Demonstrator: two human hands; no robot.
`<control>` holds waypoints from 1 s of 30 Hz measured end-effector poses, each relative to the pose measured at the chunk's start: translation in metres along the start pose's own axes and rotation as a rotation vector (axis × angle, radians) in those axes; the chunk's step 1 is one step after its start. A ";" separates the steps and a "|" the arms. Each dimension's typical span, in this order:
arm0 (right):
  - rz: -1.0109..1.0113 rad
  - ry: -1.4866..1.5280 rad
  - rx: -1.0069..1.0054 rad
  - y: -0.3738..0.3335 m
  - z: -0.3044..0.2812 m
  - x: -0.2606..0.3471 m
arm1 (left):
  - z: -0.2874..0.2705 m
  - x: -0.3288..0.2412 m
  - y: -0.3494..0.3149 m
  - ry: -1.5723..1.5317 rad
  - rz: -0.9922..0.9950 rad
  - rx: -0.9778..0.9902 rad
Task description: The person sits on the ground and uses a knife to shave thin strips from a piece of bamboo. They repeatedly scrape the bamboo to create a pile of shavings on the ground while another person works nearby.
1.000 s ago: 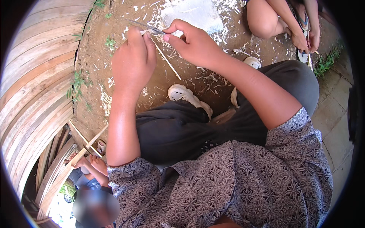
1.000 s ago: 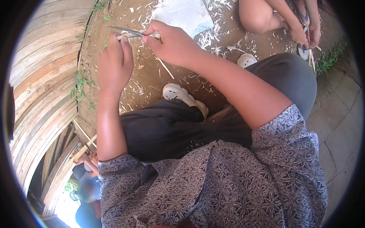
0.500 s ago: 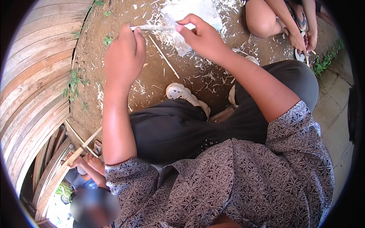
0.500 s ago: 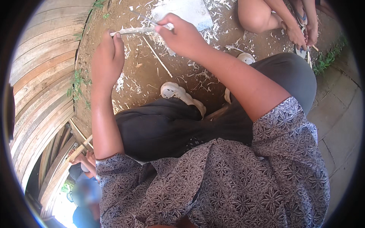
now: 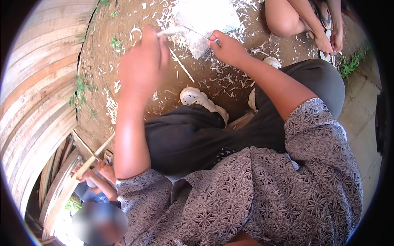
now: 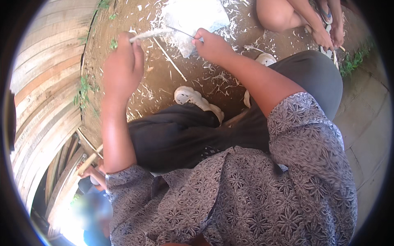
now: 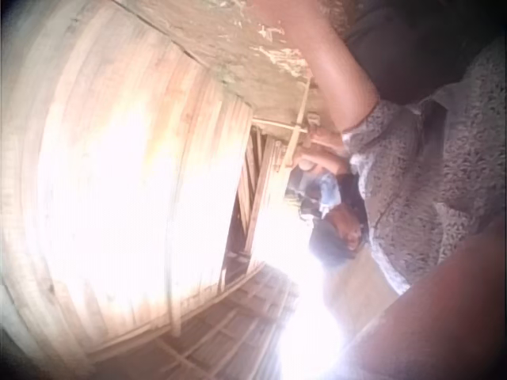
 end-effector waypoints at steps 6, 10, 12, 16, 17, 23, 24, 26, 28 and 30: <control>-0.051 0.257 0.009 -0.002 -0.021 0.074 | -0.005 0.006 0.002 -0.028 -0.001 -0.008; -0.122 0.253 0.082 -0.011 -0.015 0.093 | -0.005 0.008 -0.001 0.020 -0.032 -0.003; -0.140 0.221 0.073 -0.012 -0.012 0.088 | -0.007 0.006 -0.005 0.028 -0.057 0.019; -0.200 0.158 0.064 -0.007 -0.004 0.062 | -0.012 0.003 -0.014 0.035 -0.079 0.057; -0.207 0.149 0.076 -0.006 -0.004 0.059 | -0.012 0.002 -0.017 0.035 -0.085 0.059; -0.171 0.132 0.232 -0.011 0.000 0.065 | -0.018 0.001 -0.045 -0.026 -0.224 0.182; -0.137 0.143 0.284 -0.014 0.001 0.065 | -0.012 0.002 -0.054 0.006 -0.243 0.155; -0.044 0.188 0.378 -0.017 -0.004 0.062 | 0.002 -0.006 -0.071 0.064 -0.281 0.096; -0.035 0.181 0.387 -0.017 -0.007 0.051 | 0.011 -0.024 -0.083 0.036 -0.384 0.104; -0.065 0.101 0.383 -0.018 -0.011 0.053 | 0.017 -0.035 -0.088 0.004 -0.488 0.127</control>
Point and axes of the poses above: each hand's wrist, its own y-axis towards the middle knuckle, its own z-axis out of the palm, x = y × z, the point moved 2 cm from there along y, towards the middle knuckle, and after that the axes turned 3 degrees about -y, right-handed, at the moved point
